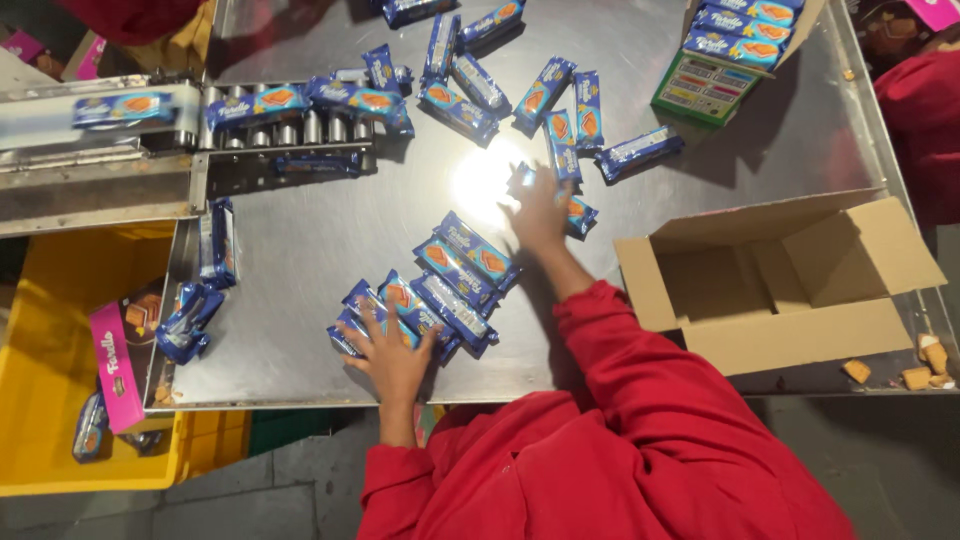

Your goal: The person gathers blue-wrapped biscuit bars from a metal table and places them into a cardboard box. The person repeatedly picks up groups of bars, aligns them, and inserts them into the box. Other workers in red shirts are visible nearby performing similar packing actions.

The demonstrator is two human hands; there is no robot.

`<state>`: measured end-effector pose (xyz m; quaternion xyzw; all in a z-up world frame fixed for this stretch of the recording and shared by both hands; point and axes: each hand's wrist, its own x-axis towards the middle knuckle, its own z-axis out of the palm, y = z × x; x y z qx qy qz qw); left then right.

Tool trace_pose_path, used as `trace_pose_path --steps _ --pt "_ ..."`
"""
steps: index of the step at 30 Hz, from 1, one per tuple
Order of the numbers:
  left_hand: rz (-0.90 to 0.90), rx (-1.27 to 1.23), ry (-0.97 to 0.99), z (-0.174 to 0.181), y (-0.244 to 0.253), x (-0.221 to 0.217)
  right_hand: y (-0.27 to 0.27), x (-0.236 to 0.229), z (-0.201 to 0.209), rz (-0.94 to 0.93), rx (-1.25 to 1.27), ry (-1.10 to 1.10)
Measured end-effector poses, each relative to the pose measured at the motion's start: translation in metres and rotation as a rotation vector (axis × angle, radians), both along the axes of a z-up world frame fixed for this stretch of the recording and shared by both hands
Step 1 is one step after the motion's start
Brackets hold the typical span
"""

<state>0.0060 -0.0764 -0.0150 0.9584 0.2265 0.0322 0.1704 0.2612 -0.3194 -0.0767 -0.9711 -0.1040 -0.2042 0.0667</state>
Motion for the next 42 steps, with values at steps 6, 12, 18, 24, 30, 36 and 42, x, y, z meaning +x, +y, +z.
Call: trace_pose_path --steps 6,12,18,24,30,36,42 --pt "0.275 -0.223 0.026 -0.006 0.015 0.001 0.023 -0.023 0.033 -0.069 0.168 0.56" --pt "0.203 -0.188 0.264 0.013 0.012 0.006 0.07 -0.094 0.078 0.183 -0.012 0.806" --pt "-0.084 -0.071 0.43 0.024 0.0 -0.01 0.012 -0.152 0.073 0.152 -0.069 0.777" --pt "-0.295 0.183 0.044 -0.008 -0.078 -0.038 -0.047 -0.194 0.101 0.144 -0.051 0.962" --pt "-0.397 -0.141 0.033 0.012 -0.077 -0.031 -0.059 -0.211 0.102 0.175 -0.116 0.867" --pt "-0.39 -0.091 0.223 0.034 -0.08 -0.002 -0.059 -0.201 0.081 0.188 -0.072 0.612" --pt "-0.368 -0.08 0.246 0.034 -0.105 0.007 -0.06 -0.206 0.095 0.19 -0.078 0.731"
